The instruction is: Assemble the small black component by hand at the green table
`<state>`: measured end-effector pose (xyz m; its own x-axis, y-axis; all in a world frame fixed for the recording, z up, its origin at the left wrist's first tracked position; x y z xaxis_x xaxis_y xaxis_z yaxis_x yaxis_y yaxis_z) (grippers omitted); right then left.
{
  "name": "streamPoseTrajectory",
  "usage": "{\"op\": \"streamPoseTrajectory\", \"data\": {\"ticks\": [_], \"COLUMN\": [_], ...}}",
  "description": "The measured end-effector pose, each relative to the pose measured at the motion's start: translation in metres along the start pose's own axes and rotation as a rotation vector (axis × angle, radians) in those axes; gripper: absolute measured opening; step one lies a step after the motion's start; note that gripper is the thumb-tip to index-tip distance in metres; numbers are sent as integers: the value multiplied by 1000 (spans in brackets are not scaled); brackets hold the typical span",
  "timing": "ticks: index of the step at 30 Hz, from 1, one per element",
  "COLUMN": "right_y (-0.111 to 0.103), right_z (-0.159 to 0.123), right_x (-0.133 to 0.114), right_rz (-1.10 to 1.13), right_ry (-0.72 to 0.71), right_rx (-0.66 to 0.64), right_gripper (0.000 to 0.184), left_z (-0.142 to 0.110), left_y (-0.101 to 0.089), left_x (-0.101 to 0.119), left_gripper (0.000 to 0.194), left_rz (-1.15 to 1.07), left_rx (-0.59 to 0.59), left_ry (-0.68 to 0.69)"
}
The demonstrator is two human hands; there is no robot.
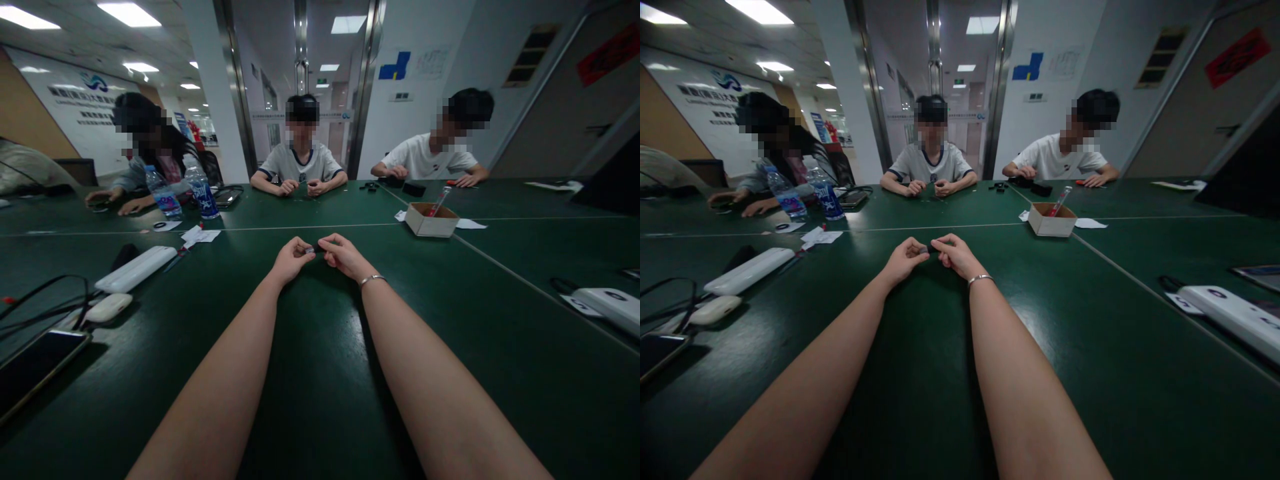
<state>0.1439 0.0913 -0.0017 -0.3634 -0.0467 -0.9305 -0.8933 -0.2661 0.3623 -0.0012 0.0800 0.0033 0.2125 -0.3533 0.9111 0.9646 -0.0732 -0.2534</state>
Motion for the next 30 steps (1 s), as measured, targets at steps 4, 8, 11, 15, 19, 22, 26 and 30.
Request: {"op": "streamPoseTrajectory", "data": {"ticks": [4,8,11,15,19,22,26,30], "right_y": [2,1,1,3,3,4,5,5], "right_z": [0,1,1,2,1,0,-1,0], "right_x": [0,0,0,0,0,-1,-1,-1], "right_rz": [-27,0,6,-43,-44,-44,-40,-34], "right_ry": [-2,-7,-15,-17,-3,0,1,4], "right_rx": [5,26,14,-2,6,-1,-10,-11], "right_gripper": [42,46,47,45,41,39,38,38], "left_z": [1,-1,-3,-3,-3,-2,-2,-2], "left_y": [-1,2,4,1,-1,-1,-2,-2], "left_x": [-2,0,1,5,2,2,1,2], "left_gripper": [25,34,25,22,19,19,23,25], "left_rz": [54,38,38,67,75,71,70,72], "left_rx": [36,20,18,72,86,72,85,71], "left_ry": [8,-108,-207,-148,-154,-155,-158,-126]}}
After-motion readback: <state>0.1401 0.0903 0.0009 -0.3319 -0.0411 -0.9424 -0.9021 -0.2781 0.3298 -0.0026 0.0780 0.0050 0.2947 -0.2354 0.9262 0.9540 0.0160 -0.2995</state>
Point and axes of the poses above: each hand's wrist, its own z-axis towards the middle knuckle, its own y-axis out of the palm, x = y × z, the point moved 6 cm from there along z, towards the middle knuckle, and after that the axes turned 9 degrees about z, right-handed, at the moved point
